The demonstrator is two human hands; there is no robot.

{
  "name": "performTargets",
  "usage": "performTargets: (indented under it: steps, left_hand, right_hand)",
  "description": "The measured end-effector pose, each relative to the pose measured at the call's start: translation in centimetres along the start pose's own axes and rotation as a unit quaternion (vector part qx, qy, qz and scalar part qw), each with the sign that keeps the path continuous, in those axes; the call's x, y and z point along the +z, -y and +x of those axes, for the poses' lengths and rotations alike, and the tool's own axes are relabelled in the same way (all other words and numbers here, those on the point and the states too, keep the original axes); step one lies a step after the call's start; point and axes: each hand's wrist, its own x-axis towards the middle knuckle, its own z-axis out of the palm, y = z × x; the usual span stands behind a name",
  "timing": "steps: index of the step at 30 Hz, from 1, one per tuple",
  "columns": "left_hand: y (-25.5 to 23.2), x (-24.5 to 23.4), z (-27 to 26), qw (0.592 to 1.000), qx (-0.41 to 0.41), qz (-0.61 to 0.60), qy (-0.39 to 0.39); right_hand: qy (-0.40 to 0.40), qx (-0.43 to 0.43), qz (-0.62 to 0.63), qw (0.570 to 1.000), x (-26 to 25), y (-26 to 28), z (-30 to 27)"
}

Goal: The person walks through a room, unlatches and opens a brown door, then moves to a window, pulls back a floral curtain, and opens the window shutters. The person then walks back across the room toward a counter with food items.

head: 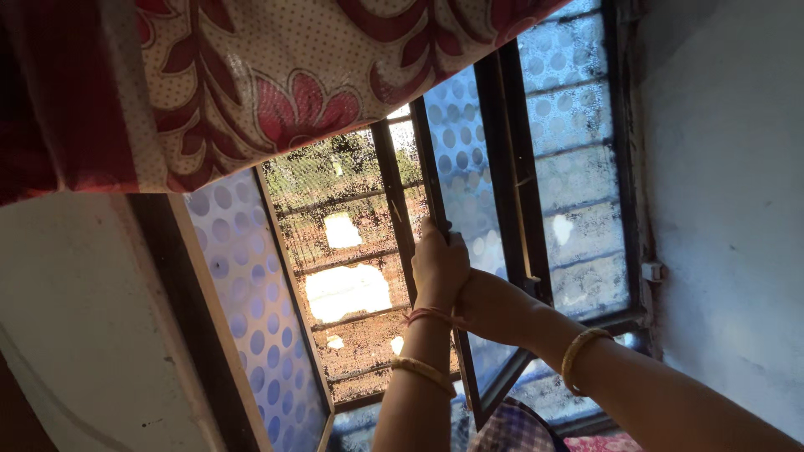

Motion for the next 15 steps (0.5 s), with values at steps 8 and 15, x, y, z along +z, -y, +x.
performTargets:
  steps: [8,15]
  left_hand:
    - [-2.3,-1.1,-1.5,0.999,-0.021,0.038,0.003]
    - [-2.1,-0.7,-1.4,0.997,-0.036,0.068,-0.002]
  right_hand:
    - [-0.027,-0.054,-0.081,0.995,0.4,-0.5,-1.0]
    - [-0.253,-0.113,-0.003,0.961,-2.0,-1.3,-4.8]
